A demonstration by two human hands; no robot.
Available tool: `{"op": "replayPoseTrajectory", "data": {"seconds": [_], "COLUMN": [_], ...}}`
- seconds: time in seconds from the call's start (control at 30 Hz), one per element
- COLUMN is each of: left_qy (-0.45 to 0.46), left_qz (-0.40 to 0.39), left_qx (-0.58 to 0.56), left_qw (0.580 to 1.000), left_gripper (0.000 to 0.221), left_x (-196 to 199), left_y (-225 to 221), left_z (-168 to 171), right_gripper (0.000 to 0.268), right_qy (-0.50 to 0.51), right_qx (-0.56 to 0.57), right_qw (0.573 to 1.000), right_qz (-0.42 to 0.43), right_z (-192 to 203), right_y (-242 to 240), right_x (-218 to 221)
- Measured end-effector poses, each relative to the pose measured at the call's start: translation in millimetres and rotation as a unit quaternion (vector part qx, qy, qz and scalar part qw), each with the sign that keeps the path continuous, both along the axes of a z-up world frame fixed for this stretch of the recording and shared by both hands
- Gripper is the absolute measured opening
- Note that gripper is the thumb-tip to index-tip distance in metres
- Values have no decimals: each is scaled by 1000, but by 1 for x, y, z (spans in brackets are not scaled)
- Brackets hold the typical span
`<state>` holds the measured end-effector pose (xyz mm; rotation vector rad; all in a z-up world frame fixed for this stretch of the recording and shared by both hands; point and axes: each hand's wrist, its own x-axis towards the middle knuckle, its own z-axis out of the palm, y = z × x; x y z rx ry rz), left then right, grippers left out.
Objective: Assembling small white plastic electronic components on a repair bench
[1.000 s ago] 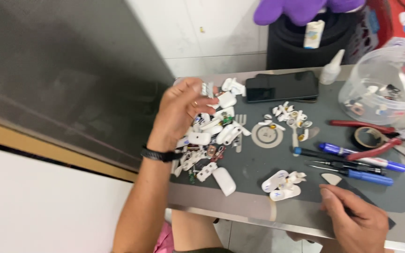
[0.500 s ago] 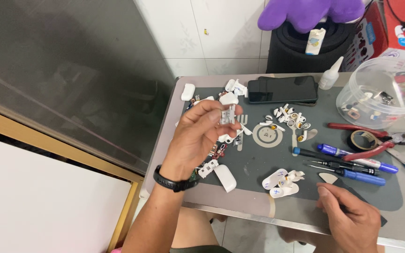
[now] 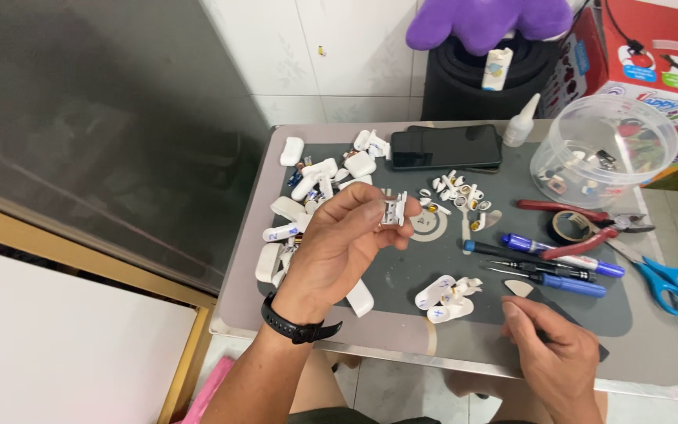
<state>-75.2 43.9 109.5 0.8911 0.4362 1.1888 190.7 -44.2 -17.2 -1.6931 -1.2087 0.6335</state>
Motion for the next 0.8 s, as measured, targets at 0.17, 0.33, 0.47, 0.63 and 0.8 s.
{"op": "replayPoseTrajectory", "data": {"seconds": [0.17, 0.33, 0.47, 0.63, 0.8], "left_qy": [-64, -80, -89, -85, -23], "left_qz": [-35, -61, -89, -84, -26], "left_qx": [2, 6, -7, 2, 47], "left_qw": [997, 995, 992, 993, 998], "left_gripper": [4, 9, 12, 10, 20], "left_x": [13, 24, 28, 33, 40], "left_y": [2, 2, 6, 5, -4], "left_z": [-10, -8, -20, -20, 2], "right_gripper": [16, 18, 17, 17, 16], "right_qy": [-31, -26, -27, -42, -21], "right_qx": [-9, -30, -8, -20, -17], "right_qw": [999, 999, 1000, 999, 1000], "right_qz": [12, 6, 14, 10, -6], "right_z": [-2, 4, -4, 0, 1], "right_y": [2, 1, 2, 2, 2], "right_x": [4, 3, 6, 5, 5]}}
